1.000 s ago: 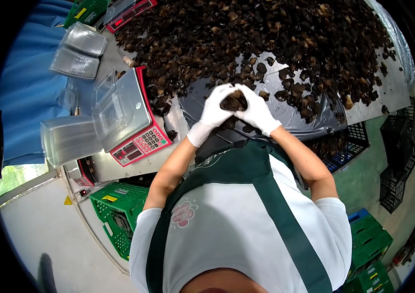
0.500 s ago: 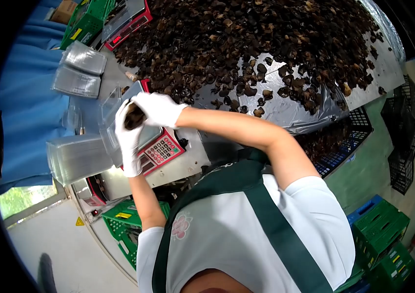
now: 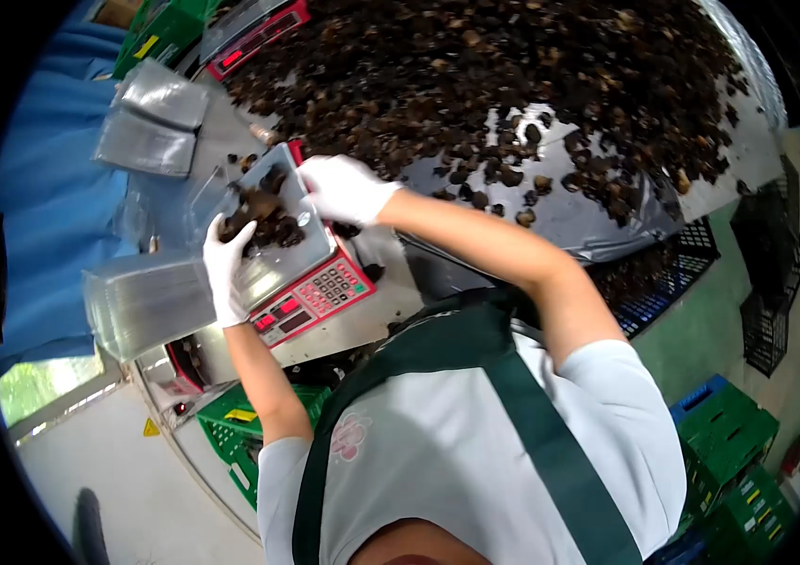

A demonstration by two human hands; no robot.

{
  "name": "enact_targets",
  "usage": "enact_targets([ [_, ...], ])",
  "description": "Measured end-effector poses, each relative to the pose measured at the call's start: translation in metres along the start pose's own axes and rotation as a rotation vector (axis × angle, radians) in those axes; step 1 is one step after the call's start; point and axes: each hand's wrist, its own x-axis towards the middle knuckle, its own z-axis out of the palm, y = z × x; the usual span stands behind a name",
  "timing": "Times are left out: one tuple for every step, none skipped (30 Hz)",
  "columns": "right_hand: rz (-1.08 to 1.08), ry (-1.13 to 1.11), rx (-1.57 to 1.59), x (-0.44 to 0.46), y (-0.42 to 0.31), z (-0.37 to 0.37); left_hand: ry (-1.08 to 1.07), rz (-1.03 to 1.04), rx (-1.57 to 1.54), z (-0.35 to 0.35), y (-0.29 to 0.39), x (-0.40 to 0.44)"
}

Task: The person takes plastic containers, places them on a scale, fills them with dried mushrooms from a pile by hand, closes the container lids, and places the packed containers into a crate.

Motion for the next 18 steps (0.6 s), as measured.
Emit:
enact_targets([
  [-0.001,0.041,0.002,-0.014,-0.003,-0.031,0.01,0.015,0.016,0.002,-0.008,0.004],
  [-0.085,0.217,-0.143,-0.022,0.027,-0.034,0.031,0.026,0.035,0.001,-0.014,0.006],
  [0.066,0.193,-0.11,-0.033,0.029,-0.055,0.019,0.003,0.029,-0.001,-0.01,0.004],
  [0.206,0.207,-0.061,-0.044,0.034,-0.072,0.007,-0.018,0.021,-0.003,-0.005,0.001],
  [0.284,0.234,-0.087,-0.054,0.05,-0.082,0.039,0.011,0.064,-0.005,-0.004,-0.002],
  [0.236,0.292,-0.141,-0.065,0.068,-0.092,0.063,0.041,0.106,-0.008,-0.004,-0.006],
  [0.311,0.287,-0.15,-0.075,0.077,-0.103,0.076,-0.022,0.058,-0.012,-0.002,-0.009],
  [0.389,0.283,-0.164,-0.085,0.084,-0.114,0.086,-0.083,0.004,-0.015,0.0,-0.012],
  [0.412,0.29,-0.205,-0.094,0.097,-0.119,0.123,-0.08,-0.014,-0.018,-0.002,-0.013],
  [0.435,0.3,-0.249,-0.103,0.11,-0.123,0.142,-0.083,-0.008,-0.023,-0.001,-0.015],
  [0.431,0.31,-0.298,-0.111,0.122,-0.126,0.161,-0.06,-0.008,-0.028,0.001,-0.016],
  [0.427,0.32,-0.348,-0.119,0.133,-0.127,0.18,-0.036,-0.008,-0.033,0.003,-0.018],
  [0.369,0.359,-0.378,-0.126,0.146,-0.126,0.205,-0.105,0.002,-0.035,0.005,-0.018],
  [0.347,0.382,-0.394,-0.132,0.163,-0.123,0.222,-0.107,0.005,-0.039,0.001,-0.016],
  [0.373,0.363,-0.394,-0.135,0.163,-0.123,0.263,-0.102,0.012,-0.042,-0.009,-0.011],
  [0.399,0.343,-0.395,-0.137,0.157,-0.123,0.303,-0.098,0.019,-0.044,-0.017,-0.009],
  [0.413,0.331,-0.336,-0.137,0.15,-0.121,0.432,0.016,0.247,-0.043,-0.024,-0.011],
  [0.392,0.313,-0.346,-0.135,0.146,-0.119,0.447,0.012,0.248,-0.041,-0.028,-0.014],
])
